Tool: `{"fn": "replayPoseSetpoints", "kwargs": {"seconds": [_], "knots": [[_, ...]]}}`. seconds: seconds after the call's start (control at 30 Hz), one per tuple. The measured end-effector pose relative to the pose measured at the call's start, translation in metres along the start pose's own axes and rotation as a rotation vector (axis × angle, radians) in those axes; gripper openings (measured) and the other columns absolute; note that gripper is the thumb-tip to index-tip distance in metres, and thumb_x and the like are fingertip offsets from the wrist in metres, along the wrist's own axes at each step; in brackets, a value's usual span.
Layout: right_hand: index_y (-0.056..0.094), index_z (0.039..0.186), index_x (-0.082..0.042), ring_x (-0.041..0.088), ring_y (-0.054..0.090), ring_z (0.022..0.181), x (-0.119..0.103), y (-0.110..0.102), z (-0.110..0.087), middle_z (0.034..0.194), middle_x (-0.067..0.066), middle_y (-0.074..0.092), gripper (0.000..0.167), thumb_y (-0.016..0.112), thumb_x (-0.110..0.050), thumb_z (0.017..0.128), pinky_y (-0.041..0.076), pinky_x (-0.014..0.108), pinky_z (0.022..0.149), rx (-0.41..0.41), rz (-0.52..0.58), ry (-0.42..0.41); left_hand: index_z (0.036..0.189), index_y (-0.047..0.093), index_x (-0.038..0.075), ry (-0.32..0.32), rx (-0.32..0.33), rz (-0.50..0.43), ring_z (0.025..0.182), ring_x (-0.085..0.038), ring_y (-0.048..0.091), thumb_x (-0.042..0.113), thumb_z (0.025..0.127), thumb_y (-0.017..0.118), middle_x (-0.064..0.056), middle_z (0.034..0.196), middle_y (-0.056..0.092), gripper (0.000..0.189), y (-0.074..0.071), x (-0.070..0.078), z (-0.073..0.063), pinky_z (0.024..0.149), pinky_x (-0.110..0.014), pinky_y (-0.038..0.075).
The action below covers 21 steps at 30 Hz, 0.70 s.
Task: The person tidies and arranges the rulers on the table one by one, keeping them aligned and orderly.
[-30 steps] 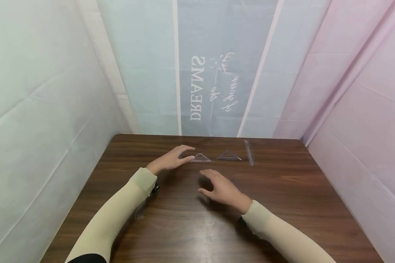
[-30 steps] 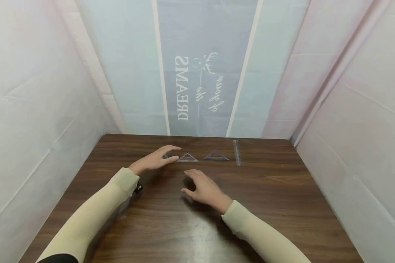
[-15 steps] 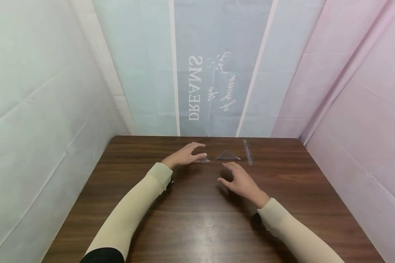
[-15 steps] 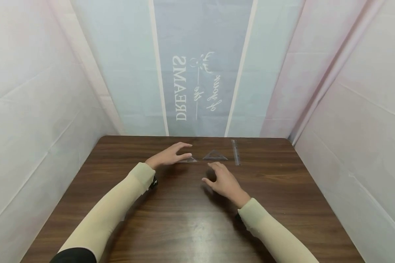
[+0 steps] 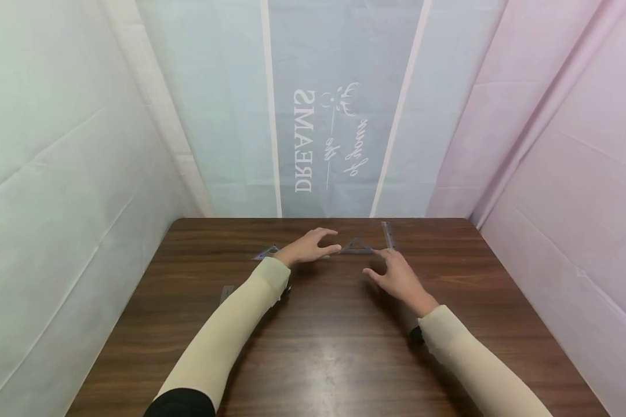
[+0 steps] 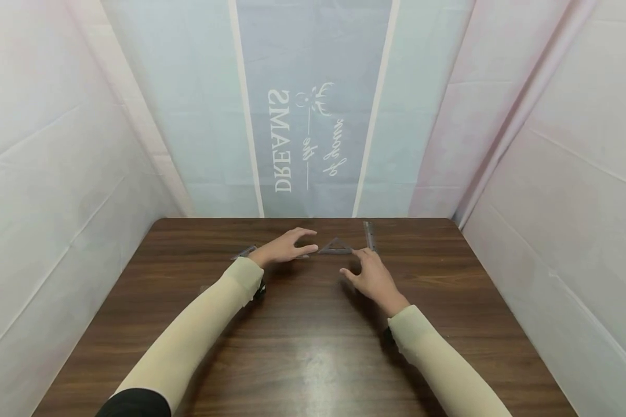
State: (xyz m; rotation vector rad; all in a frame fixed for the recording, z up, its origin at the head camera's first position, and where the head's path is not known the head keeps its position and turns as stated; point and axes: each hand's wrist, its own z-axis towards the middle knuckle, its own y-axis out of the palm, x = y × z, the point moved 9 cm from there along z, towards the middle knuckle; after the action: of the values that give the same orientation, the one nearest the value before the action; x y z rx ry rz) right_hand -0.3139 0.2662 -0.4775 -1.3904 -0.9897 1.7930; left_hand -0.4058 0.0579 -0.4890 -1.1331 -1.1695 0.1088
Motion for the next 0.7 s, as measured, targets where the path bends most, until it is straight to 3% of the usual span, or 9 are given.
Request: {"fn": "replayPoseSetpoints", "kwargs": {"seconds": [0.23, 0.4, 0.57, 0.7], "knots": [[0.057, 0.146, 0.01, 0.048, 0.057, 0.128, 0.027, -0.014, 0.006, 0.139, 0.03, 0.059, 0.068, 0.079, -0.035, 0.101, 0.05, 0.065, 0.103, 0.01, -0.026, 0.07, 0.166, 0.041, 0.018, -0.03, -0.021, 0.0, 0.161, -0.035, 0.026, 0.062, 0.108, 0.054, -0.012, 0.173, 0.032, 0.074, 0.007, 0.001, 0.015, 0.127, -0.056, 0.03], [0.056, 0.146, 0.013, 0.05, 0.055, 0.13, 0.045, -0.019, 0.008, 0.14, 0.033, 0.058, 0.07, 0.076, -0.038, 0.102, 0.049, 0.065, 0.106, 0.004, -0.042, 0.131, 0.166, 0.041, 0.017, -0.036, -0.032, -0.016, 0.159, -0.032, 0.031, 0.063, 0.108, 0.054, -0.011, 0.172, 0.034, 0.075, 0.014, 0.002, 0.028, 0.125, -0.052, 0.034], [0.058, 0.141, 0.015, 0.047, 0.06, 0.113, 0.059, -0.027, 0.009, 0.128, 0.034, 0.061, 0.069, 0.077, -0.037, 0.1, 0.053, 0.062, 0.094, 0.027, -0.051, 0.184, 0.166, 0.042, 0.016, -0.034, -0.04, -0.023, 0.158, -0.032, 0.034, 0.065, 0.108, 0.051, -0.012, 0.171, 0.037, 0.076, 0.021, 0.005, 0.04, 0.126, -0.051, 0.034], [0.067, 0.125, 0.013, 0.038, 0.06, 0.095, 0.063, -0.026, 0.014, 0.115, 0.029, 0.063, 0.057, 0.078, -0.036, 0.1, 0.054, 0.054, 0.081, 0.02, -0.052, 0.21, 0.165, 0.042, 0.015, -0.048, -0.042, -0.021, 0.159, -0.032, 0.033, 0.063, 0.108, 0.051, -0.011, 0.17, 0.038, 0.076, 0.024, 0.003, 0.045, 0.127, -0.051, 0.032]]}}
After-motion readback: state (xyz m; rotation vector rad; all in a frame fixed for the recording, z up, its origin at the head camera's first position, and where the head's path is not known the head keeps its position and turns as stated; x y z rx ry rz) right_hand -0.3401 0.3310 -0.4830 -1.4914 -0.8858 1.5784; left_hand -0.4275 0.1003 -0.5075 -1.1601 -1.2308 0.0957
